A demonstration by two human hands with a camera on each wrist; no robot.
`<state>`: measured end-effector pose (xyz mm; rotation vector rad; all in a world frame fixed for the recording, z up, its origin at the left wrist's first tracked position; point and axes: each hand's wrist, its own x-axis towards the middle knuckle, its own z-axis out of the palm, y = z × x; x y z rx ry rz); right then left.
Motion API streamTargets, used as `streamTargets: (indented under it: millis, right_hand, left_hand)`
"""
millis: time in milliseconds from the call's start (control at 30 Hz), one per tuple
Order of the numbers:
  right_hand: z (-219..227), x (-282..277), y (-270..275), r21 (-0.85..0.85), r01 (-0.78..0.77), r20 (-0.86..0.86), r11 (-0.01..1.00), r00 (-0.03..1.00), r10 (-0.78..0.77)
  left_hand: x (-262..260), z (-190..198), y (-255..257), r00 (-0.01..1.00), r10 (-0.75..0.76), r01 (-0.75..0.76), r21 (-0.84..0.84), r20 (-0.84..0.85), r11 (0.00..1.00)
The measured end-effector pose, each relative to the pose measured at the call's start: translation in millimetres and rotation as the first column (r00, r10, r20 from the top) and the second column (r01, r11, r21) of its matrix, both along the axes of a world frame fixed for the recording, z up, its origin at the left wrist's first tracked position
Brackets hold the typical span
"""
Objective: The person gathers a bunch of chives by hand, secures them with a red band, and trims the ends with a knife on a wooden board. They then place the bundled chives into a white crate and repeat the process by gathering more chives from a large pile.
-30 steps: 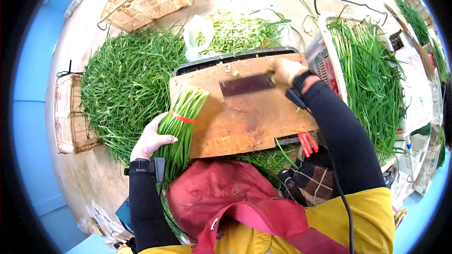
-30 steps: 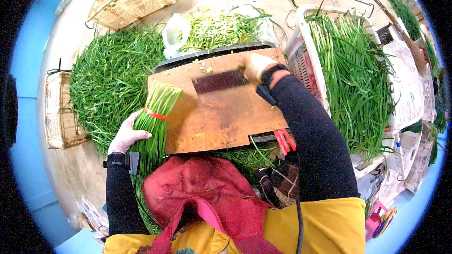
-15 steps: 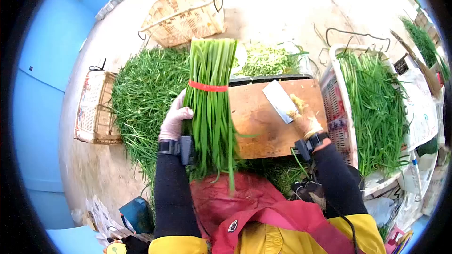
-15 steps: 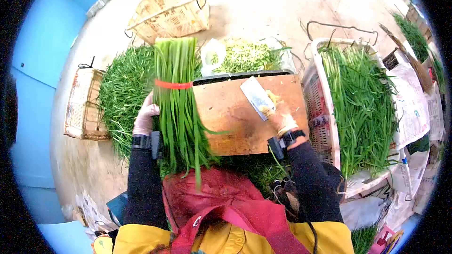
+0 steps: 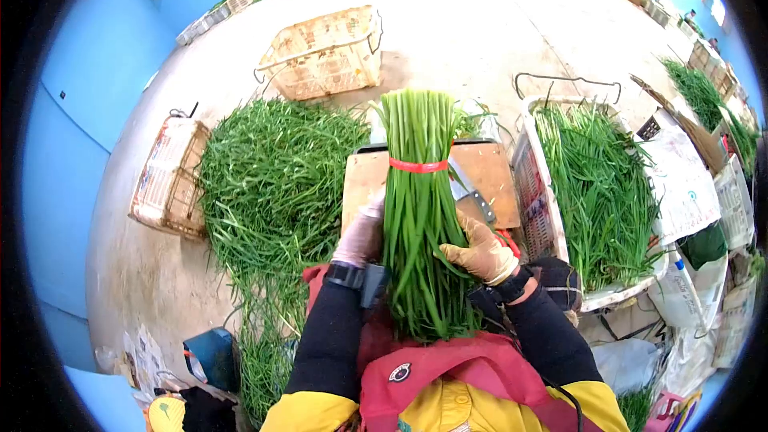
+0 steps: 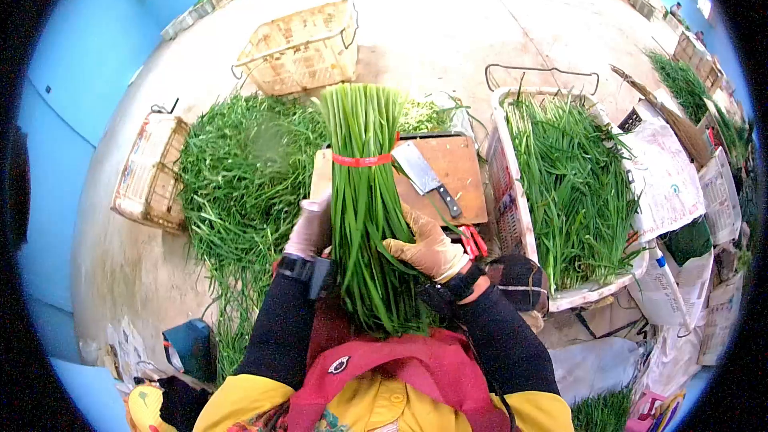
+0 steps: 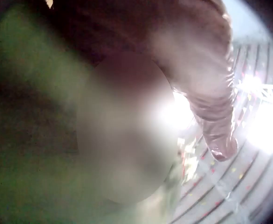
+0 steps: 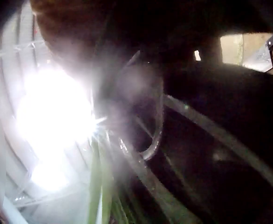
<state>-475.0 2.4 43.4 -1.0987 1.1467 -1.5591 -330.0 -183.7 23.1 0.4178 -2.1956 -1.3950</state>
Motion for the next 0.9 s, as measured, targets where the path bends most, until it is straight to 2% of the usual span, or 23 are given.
streamTargets:
  millis: [33,67,100,200,233,267,333,400,467,533,567,600,667,700,800,833,900]
  right_hand:
    - [-2.0,8.3,5.4,0.08,0.018,-0.115,0.997,0.993,-0.008]
    - [-3.6,16.1,9.6,0.155,0.043,-0.232,0.987,0.973,-0.006]
    - [-3.1,20.5,13.5,0.165,0.031,-0.231,0.986,0.973,0.008]
    - [9.7,14.3,26.7,0.335,0.037,-0.577,0.941,0.798,0.174]
    - [16.8,6.1,29.0,0.334,-0.005,-0.579,0.942,0.788,0.21]
    - [41.4,6.5,34.1,0.359,0.076,-0.59,0.93,0.791,0.163]
    - [40.8,-6.5,30.7,0.287,0.257,-0.569,0.923,0.821,-0.051]
    - [46.6,-15.3,22.8,0.109,0.398,-0.52,0.911,0.804,-0.289]
    - [61.7,-14.4,7.2,-0.098,0.431,-0.44,0.897,0.79,-0.428]
    - [81.3,-11.1,-8.2,-0.205,0.429,-0.523,0.88,0.712,-0.469]
    - [85.1,-10.8,-16.5,-0.127,0.432,-0.511,0.893,0.743,-0.432]
    - [83.7,-15.3,-25.5,-0.206,0.409,-0.64,0.889,0.631,-0.439]
    - [102.5,-3.7,-36.1,-0.097,0.439,-0.76,0.893,0.547,-0.351]
    - [99.3,-7.1,-44.0,-0.066,0.438,-0.79,0.896,0.526,-0.316]
    - [105.1,-10.1,-54.4,0.015,0.459,-0.845,0.888,0.481,-0.235]
    - [105.9,-12.3,-57.2,-0.03,0.421,-0.855,0.907,0.459,-0.241]
    - [113.6,-13.2,-57.8,-0.019,0.44,-0.849,0.898,0.467,-0.247]
  left_hand:
    - [5.7,-6.1,11.4,0.993,-0.061,0.102,0.448,-0.105,0.888]
    - [11.3,-11.8,22.9,0.978,0.008,0.165,0.795,-0.208,0.583]
    - [15.2,-20.5,26.8,0.98,-0.002,0.168,0.814,-0.2,0.556]
    - [21.0,-47.3,25.5,0.981,-0.048,0.185,0.835,-0.188,0.519]
    - [20.4,-50.2,28.2,0.973,-0.044,0.22,0.845,-0.228,0.487]
    - [18.6,-48.8,29.9,0.962,-0.04,0.259,0.851,-0.271,0.458]
    - [17.7,-45.3,29.9,0.963,-0.032,0.249,0.844,-0.266,0.474]
    - [17.7,-43.7,30.1,0.944,-0.069,0.317,0.833,-0.322,0.454]
    - [15.3,-41.5,30.0,0.932,-0.074,0.35,0.823,-0.356,0.447]
    - [14.5,-38.4,28.7,0.932,-0.114,0.357,0.811,-0.345,0.463]
    - [13.5,-37.3,30.4,0.922,-0.115,0.377,0.797,-0.369,0.471]
    - [13.3,-35.8,31.0,0.92,-0.118,0.385,0.798,-0.375,0.465]
    - [14.8,-23.2,32.5,0.924,-0.151,0.38,0.784,-0.352,0.491]
    - [16.2,-16.8,36.8,0.945,-0.113,0.32,0.787,-0.308,0.528]
    - [18.6,-17.8,38.6,0.941,-0.087,0.322,0.783,-0.328,0.531]
    - [16.6,-21.5,34.5,0.939,-0.094,0.328,0.772,-0.332,0.545]
    - [15.1,-28.9,32.3,0.938,-0.092,0.328,0.774,-0.333,0.542]
